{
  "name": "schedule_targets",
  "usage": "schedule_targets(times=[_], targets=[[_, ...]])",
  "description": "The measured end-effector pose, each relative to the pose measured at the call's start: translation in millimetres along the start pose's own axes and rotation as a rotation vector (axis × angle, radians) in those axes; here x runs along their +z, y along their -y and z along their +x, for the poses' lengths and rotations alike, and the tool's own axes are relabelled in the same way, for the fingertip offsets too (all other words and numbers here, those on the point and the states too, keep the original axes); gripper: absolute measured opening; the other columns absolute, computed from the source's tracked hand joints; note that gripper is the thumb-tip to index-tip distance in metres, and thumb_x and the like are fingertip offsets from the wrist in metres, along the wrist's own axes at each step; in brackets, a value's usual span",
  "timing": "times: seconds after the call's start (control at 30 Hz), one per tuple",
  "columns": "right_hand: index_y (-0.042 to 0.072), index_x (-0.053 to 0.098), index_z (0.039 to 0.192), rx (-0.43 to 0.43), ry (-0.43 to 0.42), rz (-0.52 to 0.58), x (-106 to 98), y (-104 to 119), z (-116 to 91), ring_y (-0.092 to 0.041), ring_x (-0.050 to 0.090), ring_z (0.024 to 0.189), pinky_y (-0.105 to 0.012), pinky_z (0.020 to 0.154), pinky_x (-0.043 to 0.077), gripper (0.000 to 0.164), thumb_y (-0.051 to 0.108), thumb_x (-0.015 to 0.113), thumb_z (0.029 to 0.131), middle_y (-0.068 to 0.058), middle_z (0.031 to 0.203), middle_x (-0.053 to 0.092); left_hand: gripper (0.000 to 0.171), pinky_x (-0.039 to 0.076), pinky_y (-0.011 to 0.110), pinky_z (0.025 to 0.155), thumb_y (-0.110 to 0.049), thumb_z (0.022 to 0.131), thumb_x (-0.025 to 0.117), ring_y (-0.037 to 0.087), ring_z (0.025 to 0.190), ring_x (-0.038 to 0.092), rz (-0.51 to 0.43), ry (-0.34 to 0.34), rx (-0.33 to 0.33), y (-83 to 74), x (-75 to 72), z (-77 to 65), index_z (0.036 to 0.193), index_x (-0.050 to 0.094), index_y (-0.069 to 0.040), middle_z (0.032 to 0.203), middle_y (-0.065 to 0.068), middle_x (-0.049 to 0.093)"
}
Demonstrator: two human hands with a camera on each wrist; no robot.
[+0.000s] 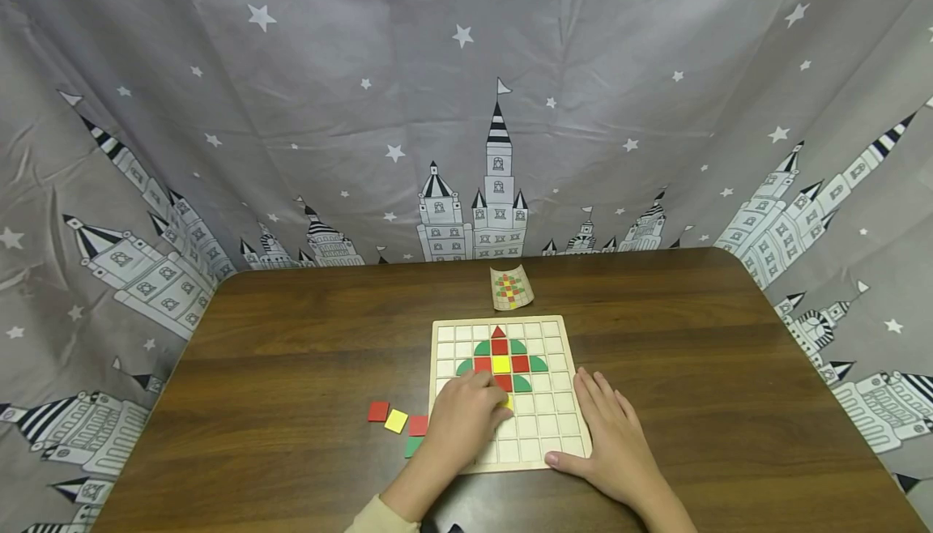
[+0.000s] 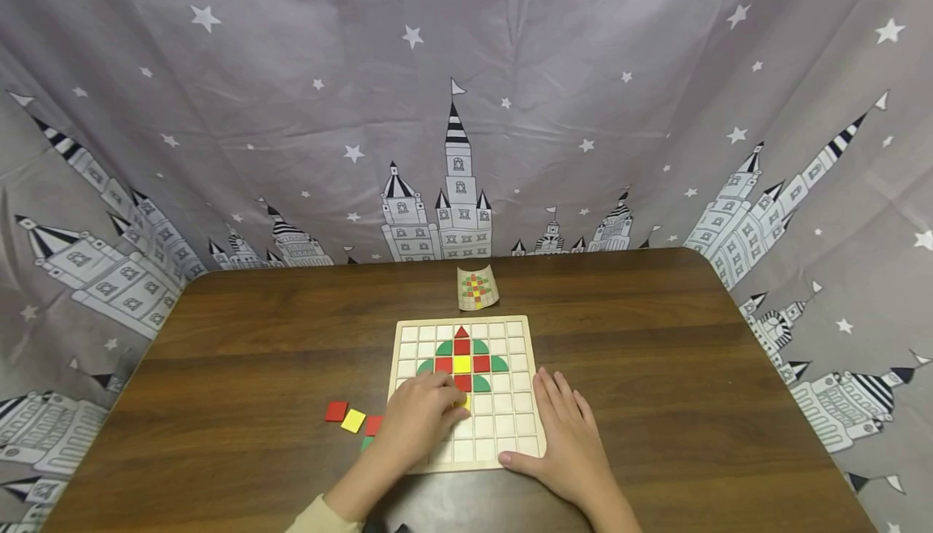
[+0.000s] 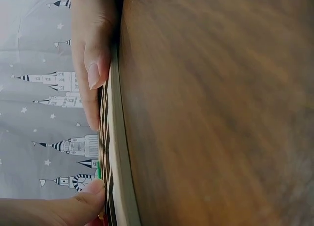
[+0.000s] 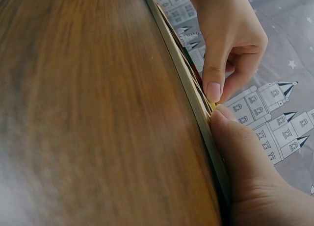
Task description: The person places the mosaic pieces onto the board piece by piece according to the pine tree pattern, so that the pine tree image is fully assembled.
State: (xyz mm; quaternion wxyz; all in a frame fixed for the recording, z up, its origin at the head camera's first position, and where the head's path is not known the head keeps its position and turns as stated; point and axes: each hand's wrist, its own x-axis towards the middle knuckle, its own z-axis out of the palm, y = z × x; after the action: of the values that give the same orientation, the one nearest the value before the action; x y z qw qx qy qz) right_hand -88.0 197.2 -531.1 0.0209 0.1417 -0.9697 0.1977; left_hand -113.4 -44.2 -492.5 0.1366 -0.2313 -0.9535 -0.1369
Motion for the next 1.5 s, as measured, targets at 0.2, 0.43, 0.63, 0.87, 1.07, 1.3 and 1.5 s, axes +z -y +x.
schedule_targets(times=[0.2,0.43,0.63,0.87,1.07,1.3,1.5], targets=[[0.007,0.029,0.156,0.001,0.0,-0.003,0.4,-0.7,0.0,-0.033,0.023,0.151,-0.054,0.116,0.018,0.12,0.083,0.064,0.069,-0.008,0.164,0.027,0.013,0.043,0.024,0.062,-0.034,0.078,0.083,0.01,0.069,0.051,-0.033,0.015,-0.007,-0.1,1.8,0.4,0.08,0.079,-0.022,0.075,-0.008,0.06],[0.007,0.028,0.156,0.0,0.001,0.001,0.2,0.0,0.2,-0.032,0.023,0.151,-0.055,0.116,0.018,0.121,0.083,0.064,0.069,-0.008,0.164,0.027,0.009,0.046,0.025,0.063,-0.029,0.079,0.083,0.011,0.07,0.052,-0.033,0.03,-0.024,-2.3,-0.1,-0.5,0.082,0.079,-0.021,0.077,-0.007,0.062],[0.007,0.029,0.156,0.002,-0.001,0.005,0.6,0.1,0.3,-0.033,0.023,0.151,-0.056,0.116,0.019,0.121,0.083,0.064,0.069,-0.008,0.164,0.027,0.01,0.046,0.026,0.065,-0.028,0.079,0.083,0.011,0.071,0.053,-0.038,0.033,-0.045,-3.1,-3.1,-0.3,0.083,0.079,-0.02,0.08,-0.006,0.063],[0.007,0.028,0.156,0.004,-0.001,0.008,0.0,0.0,0.4,-0.033,0.023,0.151,-0.056,0.116,0.018,0.121,0.083,0.063,0.069,-0.009,0.164,0.027,0.013,0.045,0.024,0.063,-0.028,0.079,0.083,0.011,0.071,0.05,-0.032,0.024,-0.033,-0.9,-3.7,-3.8,0.088,0.077,-0.02,0.084,-0.005,0.062],[0.007,0.028,0.156,-0.001,-0.002,0.007,0.8,-0.2,-0.4,-0.034,0.023,0.151,-0.056,0.116,0.019,0.121,0.083,0.063,0.069,-0.009,0.164,0.027,0.024,0.049,0.029,0.068,-0.022,0.084,0.079,0.014,0.082,0.057,-0.094,0.064,-0.01,7.5,-14.2,-11.4,0.107,0.074,-0.018,0.093,-0.003,0.064],[0.009,0.028,0.157,0.005,0.0,0.007,2.5,-1.6,-0.1,-0.032,0.022,0.151,-0.055,0.116,0.018,0.121,0.084,0.063,0.069,-0.007,0.164,0.026,0.028,0.048,0.024,0.068,-0.018,0.088,0.076,0.008,0.082,0.053,-0.189,0.102,-0.141,44.4,-42.5,-27.9,0.115,0.072,-0.016,0.1,-0.004,0.066],[0.009,0.027,0.157,0.002,-0.005,0.009,2.5,-2.0,-0.3,-0.032,0.022,0.151,-0.054,0.116,0.018,0.121,0.084,0.063,0.069,-0.007,0.164,0.026,0.031,0.045,0.026,0.07,-0.016,0.088,0.076,0.006,0.079,0.05,-0.256,0.215,-0.342,88.7,-66.1,-49.3,0.118,0.071,-0.014,0.101,-0.005,0.063]])
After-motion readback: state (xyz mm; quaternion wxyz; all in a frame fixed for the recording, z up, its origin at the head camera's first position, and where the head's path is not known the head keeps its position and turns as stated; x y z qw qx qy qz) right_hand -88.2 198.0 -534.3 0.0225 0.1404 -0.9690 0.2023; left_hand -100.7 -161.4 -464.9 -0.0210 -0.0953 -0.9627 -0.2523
